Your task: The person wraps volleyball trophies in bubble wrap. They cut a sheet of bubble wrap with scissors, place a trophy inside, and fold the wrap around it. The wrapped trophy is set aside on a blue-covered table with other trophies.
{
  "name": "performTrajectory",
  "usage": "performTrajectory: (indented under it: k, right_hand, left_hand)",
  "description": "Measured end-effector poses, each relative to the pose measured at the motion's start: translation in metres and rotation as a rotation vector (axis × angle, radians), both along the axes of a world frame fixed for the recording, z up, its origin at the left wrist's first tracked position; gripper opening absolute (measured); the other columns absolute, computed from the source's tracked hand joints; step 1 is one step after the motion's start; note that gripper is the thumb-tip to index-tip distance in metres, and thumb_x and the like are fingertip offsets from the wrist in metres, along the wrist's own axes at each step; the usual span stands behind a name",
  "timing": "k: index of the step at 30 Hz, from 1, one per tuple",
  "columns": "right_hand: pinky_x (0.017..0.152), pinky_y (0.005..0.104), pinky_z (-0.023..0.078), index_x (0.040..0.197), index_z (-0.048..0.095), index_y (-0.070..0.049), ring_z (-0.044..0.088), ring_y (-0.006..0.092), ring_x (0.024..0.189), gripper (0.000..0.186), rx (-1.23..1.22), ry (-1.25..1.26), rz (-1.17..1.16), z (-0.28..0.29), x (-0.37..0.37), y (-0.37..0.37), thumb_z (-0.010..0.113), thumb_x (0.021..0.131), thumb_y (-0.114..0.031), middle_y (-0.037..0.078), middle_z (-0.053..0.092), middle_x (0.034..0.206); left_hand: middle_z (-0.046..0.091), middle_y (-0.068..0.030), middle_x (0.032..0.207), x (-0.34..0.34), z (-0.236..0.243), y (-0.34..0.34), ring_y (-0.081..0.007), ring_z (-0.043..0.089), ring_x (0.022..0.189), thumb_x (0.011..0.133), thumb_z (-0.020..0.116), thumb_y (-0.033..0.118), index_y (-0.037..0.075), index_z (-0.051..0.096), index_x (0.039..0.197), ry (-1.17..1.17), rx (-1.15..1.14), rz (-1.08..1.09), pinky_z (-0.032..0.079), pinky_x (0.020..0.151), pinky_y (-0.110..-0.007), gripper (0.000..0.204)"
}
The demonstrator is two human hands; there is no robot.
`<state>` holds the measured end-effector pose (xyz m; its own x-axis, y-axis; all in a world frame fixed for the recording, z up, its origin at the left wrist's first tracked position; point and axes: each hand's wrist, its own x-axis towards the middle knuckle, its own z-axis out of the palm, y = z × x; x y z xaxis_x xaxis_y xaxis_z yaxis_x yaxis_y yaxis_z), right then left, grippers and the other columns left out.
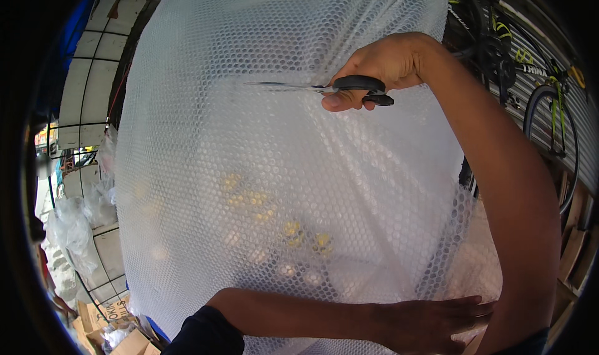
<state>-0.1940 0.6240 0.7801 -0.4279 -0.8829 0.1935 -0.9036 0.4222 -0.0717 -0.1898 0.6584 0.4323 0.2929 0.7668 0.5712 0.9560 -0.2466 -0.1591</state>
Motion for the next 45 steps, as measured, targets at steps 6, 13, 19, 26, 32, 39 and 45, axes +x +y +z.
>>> performTrajectory:
  k: [6,13,19,26,32,39,45]
  right_hand:
    - [0.065,0.0261,0.053,0.089,0.076,-0.007,0.061,0.0111,0.069,0.068,0.009,0.146,0.018,-0.001,-0.004,-0.038,0.095,0.076,-0.071,0.000,0.065,0.076]
    - [0.057,0.0289,0.051,0.075,0.069,-0.011,0.062,0.0124,0.064,0.068,-0.009,0.088,0.080,0.004,0.006,-0.088,0.095,0.074,-0.074,0.002,0.063,0.070]
    - [0.057,0.0301,0.053,0.074,0.069,-0.011,0.064,0.0135,0.065,0.069,0.018,0.069,0.115,0.010,0.002,-0.112,0.096,0.072,-0.075,0.003,0.065,0.071]
    - [0.063,0.0260,0.050,0.103,0.080,-0.004,0.061,0.0096,0.073,0.054,0.040,0.073,-0.008,0.010,0.024,-0.142,0.097,0.084,-0.053,-0.001,0.067,0.082]
    - [0.061,0.0279,0.052,0.086,0.074,-0.008,0.063,0.0117,0.069,0.060,0.054,0.112,0.087,0.004,0.029,-0.172,0.094,0.080,-0.065,-0.001,0.063,0.074]
    - [0.061,0.0276,0.053,0.080,0.074,-0.009,0.063,0.0122,0.067,0.062,0.101,0.146,0.029,0.011,0.040,-0.202,0.093,0.080,-0.068,-0.001,0.063,0.073]
    - [0.059,0.0302,0.054,0.077,0.073,-0.009,0.062,0.0137,0.065,0.065,0.041,0.135,0.053,0.008,0.054,-0.236,0.094,0.077,-0.070,0.000,0.063,0.071]
  left_hand:
    - [0.055,-0.0312,0.152,-0.001,-0.024,0.003,-0.0449,0.049,0.149,0.108,0.067,0.024,0.004,0.077,0.119,0.082,0.152,-0.132,0.036,0.131,-0.056,0.025]
    - [0.059,-0.0286,0.149,-0.001,-0.045,0.006,-0.0454,0.053,0.145,0.110,0.062,0.024,0.005,0.075,0.127,-0.041,0.174,-0.176,0.041,0.126,-0.057,0.028]
    - [0.064,-0.0264,0.147,-0.003,-0.058,0.008,-0.0458,0.057,0.142,0.112,0.058,0.024,0.006,0.073,0.133,-0.113,0.179,-0.223,0.046,0.121,-0.057,0.031]
    - [0.067,-0.0257,0.141,0.006,-0.063,-0.007,-0.0456,0.061,0.135,0.111,0.060,0.022,0.004,0.073,0.133,-0.091,0.165,-0.180,0.050,0.116,-0.055,0.031]
    - [0.068,-0.0245,0.138,0.022,-0.068,-0.041,-0.0438,0.063,0.131,0.108,0.062,0.021,0.004,0.073,0.131,-0.098,0.164,-0.123,0.052,0.113,-0.053,0.031]
    - [0.070,-0.0231,0.135,0.036,-0.067,-0.068,-0.0416,0.066,0.127,0.105,0.065,0.019,0.003,0.074,0.128,-0.087,0.166,-0.100,0.055,0.108,-0.051,0.030]
    - [0.071,-0.0219,0.132,0.051,-0.071,-0.101,-0.0397,0.068,0.123,0.102,0.067,0.018,0.002,0.075,0.126,-0.089,0.181,-0.048,0.057,0.104,-0.048,0.029]
